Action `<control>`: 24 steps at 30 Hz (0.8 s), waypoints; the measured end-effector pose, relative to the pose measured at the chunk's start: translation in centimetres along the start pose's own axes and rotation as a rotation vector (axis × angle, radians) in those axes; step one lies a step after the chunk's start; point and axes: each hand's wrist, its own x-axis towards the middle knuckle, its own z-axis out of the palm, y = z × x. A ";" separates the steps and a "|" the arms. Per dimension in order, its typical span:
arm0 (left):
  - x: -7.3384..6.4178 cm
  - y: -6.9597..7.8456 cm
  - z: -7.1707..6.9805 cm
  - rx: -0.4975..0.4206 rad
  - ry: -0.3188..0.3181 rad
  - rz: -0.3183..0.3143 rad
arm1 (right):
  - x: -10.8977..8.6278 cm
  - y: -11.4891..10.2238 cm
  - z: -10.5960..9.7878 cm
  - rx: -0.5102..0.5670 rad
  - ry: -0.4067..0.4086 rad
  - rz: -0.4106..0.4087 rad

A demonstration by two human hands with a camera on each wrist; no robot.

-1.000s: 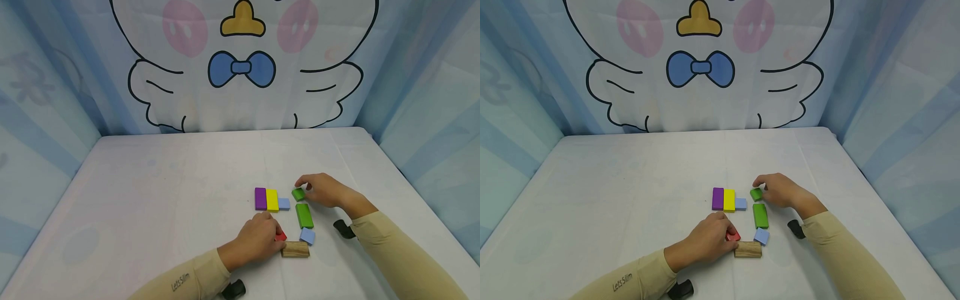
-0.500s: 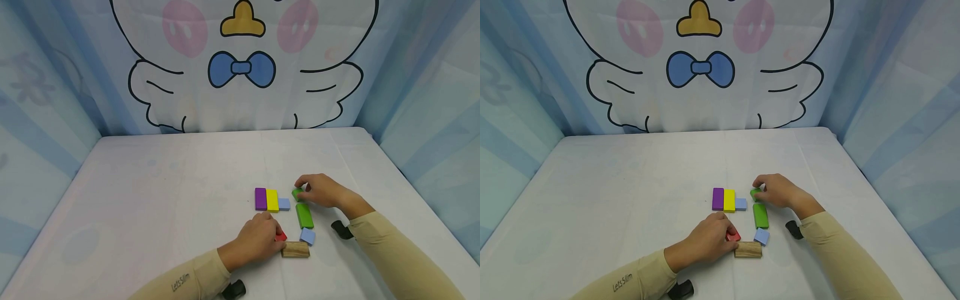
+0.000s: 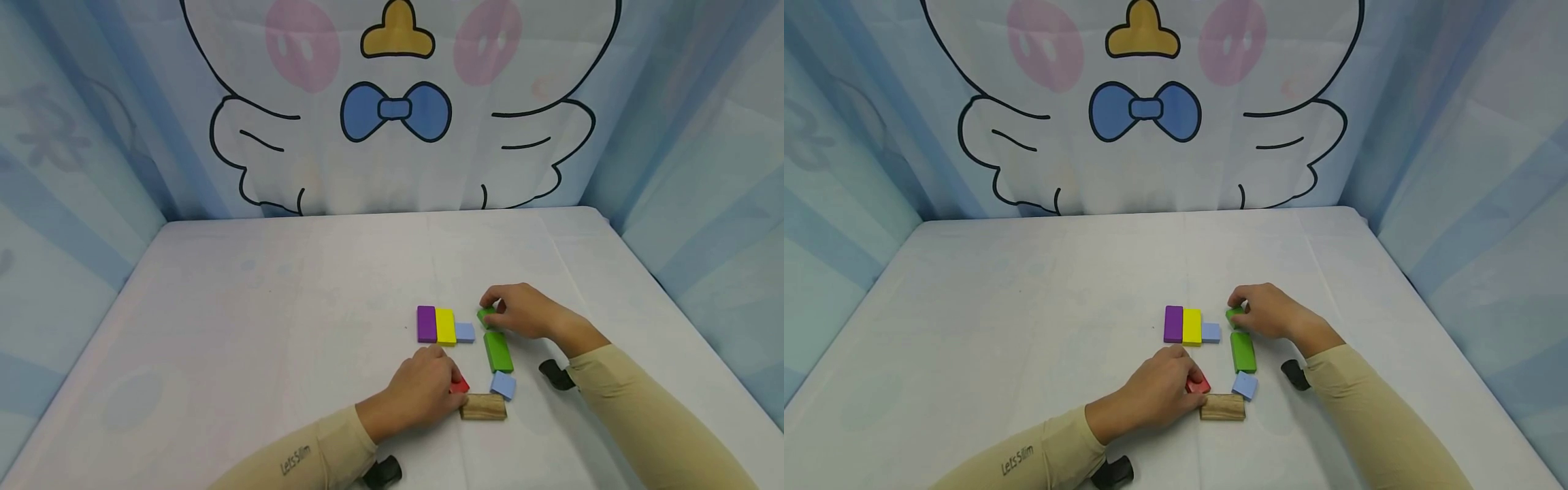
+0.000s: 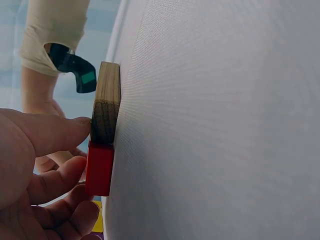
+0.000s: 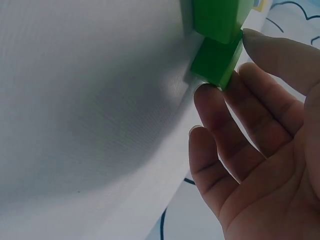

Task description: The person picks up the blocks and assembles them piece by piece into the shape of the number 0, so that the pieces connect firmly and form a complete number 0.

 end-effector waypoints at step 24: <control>-0.1 0.0 -0.1 -0.002 0.006 0.006 | -0.2 0.1 0.2 0.012 -0.005 -0.003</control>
